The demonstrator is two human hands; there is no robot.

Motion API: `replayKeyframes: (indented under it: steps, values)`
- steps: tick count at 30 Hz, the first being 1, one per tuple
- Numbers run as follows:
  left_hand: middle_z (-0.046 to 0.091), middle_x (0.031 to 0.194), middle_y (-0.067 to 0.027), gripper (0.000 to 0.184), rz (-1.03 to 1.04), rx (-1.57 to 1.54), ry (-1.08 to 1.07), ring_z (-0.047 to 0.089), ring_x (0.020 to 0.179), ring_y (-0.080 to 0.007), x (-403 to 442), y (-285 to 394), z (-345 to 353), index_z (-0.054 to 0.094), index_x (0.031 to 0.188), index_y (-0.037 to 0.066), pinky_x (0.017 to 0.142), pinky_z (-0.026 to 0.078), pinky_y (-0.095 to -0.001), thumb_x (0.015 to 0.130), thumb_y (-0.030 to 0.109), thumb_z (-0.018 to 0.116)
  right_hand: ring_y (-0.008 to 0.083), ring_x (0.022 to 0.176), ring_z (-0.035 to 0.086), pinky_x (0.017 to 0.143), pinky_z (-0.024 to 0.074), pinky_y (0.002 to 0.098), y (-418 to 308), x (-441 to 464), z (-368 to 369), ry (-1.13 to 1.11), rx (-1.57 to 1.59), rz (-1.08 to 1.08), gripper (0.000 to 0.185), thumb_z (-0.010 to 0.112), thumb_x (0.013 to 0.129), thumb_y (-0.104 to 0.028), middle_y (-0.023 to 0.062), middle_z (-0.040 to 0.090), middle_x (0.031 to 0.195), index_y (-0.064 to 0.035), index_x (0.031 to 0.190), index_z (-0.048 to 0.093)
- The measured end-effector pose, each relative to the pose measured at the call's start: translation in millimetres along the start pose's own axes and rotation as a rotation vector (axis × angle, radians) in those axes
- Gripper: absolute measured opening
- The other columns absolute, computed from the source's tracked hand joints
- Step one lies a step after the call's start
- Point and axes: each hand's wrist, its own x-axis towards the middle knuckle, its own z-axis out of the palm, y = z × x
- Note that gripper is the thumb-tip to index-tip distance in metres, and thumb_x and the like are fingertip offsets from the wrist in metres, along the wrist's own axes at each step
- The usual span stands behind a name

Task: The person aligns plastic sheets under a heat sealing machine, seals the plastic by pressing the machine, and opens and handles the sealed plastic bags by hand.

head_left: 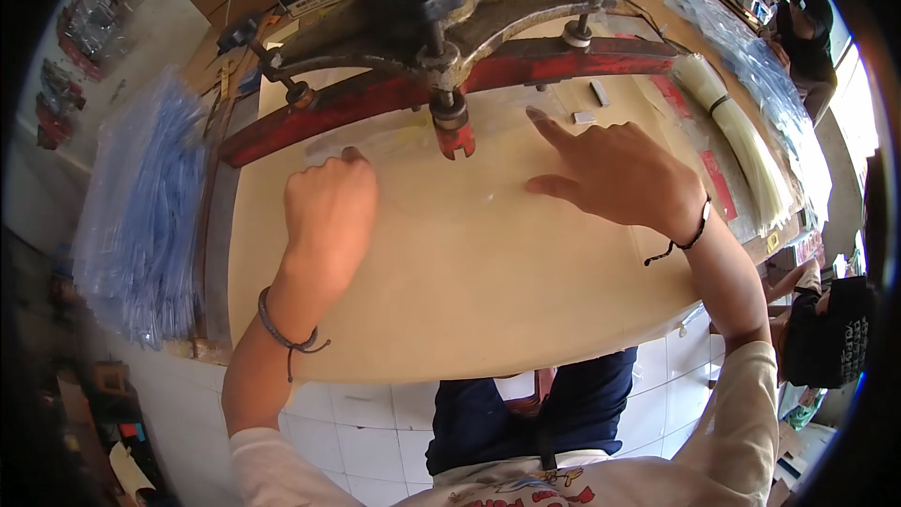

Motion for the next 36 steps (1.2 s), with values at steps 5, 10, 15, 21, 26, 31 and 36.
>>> replayKeyframes:
  steps: [5, 10, 15, 21, 26, 31, 36]
  values:
    - [0.070, 0.077, -0.0219, 0.019, -0.018, -0.093, -0.065, 0.071, 0.072, -0.0364, -6.6, 1.2, -19.4, 0.068, 0.082, -0.002, 0.067, 0.056, -0.0452, 0.085, 0.016, 0.064, 0.0354, 0.074, 0.069, 0.072, 0.0537, 0.0441, 3.3, 1.8, 4.7, 0.027, -0.026, -0.029, 0.072, 0.052, 0.100, -0.052, 0.0188, 0.068, 0.076, -0.0026, 0.151, 0.039]
    - [0.071, 0.074, -0.0157, 0.018, 0.108, -0.223, -0.325, 0.071, 0.071, -0.0329, -4.1, -17.0, -40.6, 0.072, 0.084, 0.000, 0.066, 0.055, -0.0425, 0.085, 0.017, 0.066, 0.0374, 0.071, 0.066, 0.070, 0.0514, 0.0460, 4.3, 6.8, 14.2, 0.131, -0.069, -0.062, 0.074, 0.051, 0.101, -0.053, 0.0181, 0.066, 0.072, -0.0052, 0.154, 0.034]
    - [0.064, 0.061, -0.0061, 0.022, 0.681, -0.831, -1.175, 0.060, 0.057, -0.0175, -1.3, -26.4, -50.1, 0.075, 0.087, 0.002, 0.060, 0.050, -0.0351, 0.085, 0.024, 0.073, 0.0375, 0.071, 0.066, 0.072, 0.0509, 0.0472, 1.4, 13.4, 16.2, 0.138, -0.028, -0.112, 0.071, 0.053, 0.101, -0.049, 0.0186, 0.066, 0.070, -0.0079, 0.156, 0.032]
    - [0.060, 0.078, 0.0005, 0.023, 0.790, -1.276, -0.724, 0.054, 0.072, -0.0154, 0.6, -7.4, -42.4, 0.071, 0.098, 0.004, 0.072, 0.048, -0.0307, 0.082, 0.018, 0.081, 0.0395, 0.067, 0.063, 0.067, 0.0487, 0.0488, 5.9, 16.5, 11.1, 0.086, 0.138, -0.203, 0.070, 0.057, 0.100, -0.042, 0.0186, 0.064, 0.068, -0.0143, 0.158, 0.030]
    - [0.060, 0.099, -0.0043, 0.021, 0.647, -1.068, -0.186, 0.055, 0.101, -0.0213, 9.8, 1.0, -22.1, 0.070, 0.096, 0.006, 0.091, 0.046, -0.0334, 0.080, 0.014, 0.081, 0.0361, 0.075, 0.067, 0.071, 0.0517, 0.0462, 27.5, 8.3, 3.1, -0.020, 0.091, -0.289, 0.075, 0.065, 0.094, -0.042, 0.0160, 0.069, 0.076, -0.0140, 0.156, 0.033]
    - [0.058, 0.088, -0.0058, 0.016, 0.506, -0.887, -0.160, 0.057, 0.089, -0.0213, 8.5, -3.1, -16.5, 0.064, 0.092, 0.004, 0.082, 0.048, -0.0333, 0.082, 0.010, 0.075, 0.0295, 0.086, 0.071, 0.075, 0.0547, 0.0409, 56.7, -12.2, -21.3, -0.108, -0.006, -0.014, 0.078, 0.071, 0.088, -0.040, 0.0145, 0.073, 0.086, -0.0058, 0.151, 0.041]
    - [0.049, 0.069, -0.0046, 0.013, 0.344, -0.849, -0.380, 0.048, 0.064, -0.0174, 15.2, -16.9, -20.4, 0.056, 0.089, 0.002, 0.061, 0.043, -0.0327, 0.084, 0.007, 0.067, 0.0258, 0.074, 0.071, 0.060, 0.0564, 0.0366, 38.6, -7.7, -29.4, -0.293, 0.152, 0.177, 0.084, 0.073, 0.086, -0.044, 0.0106, 0.073, 0.080, -0.0088, 0.154, 0.037]
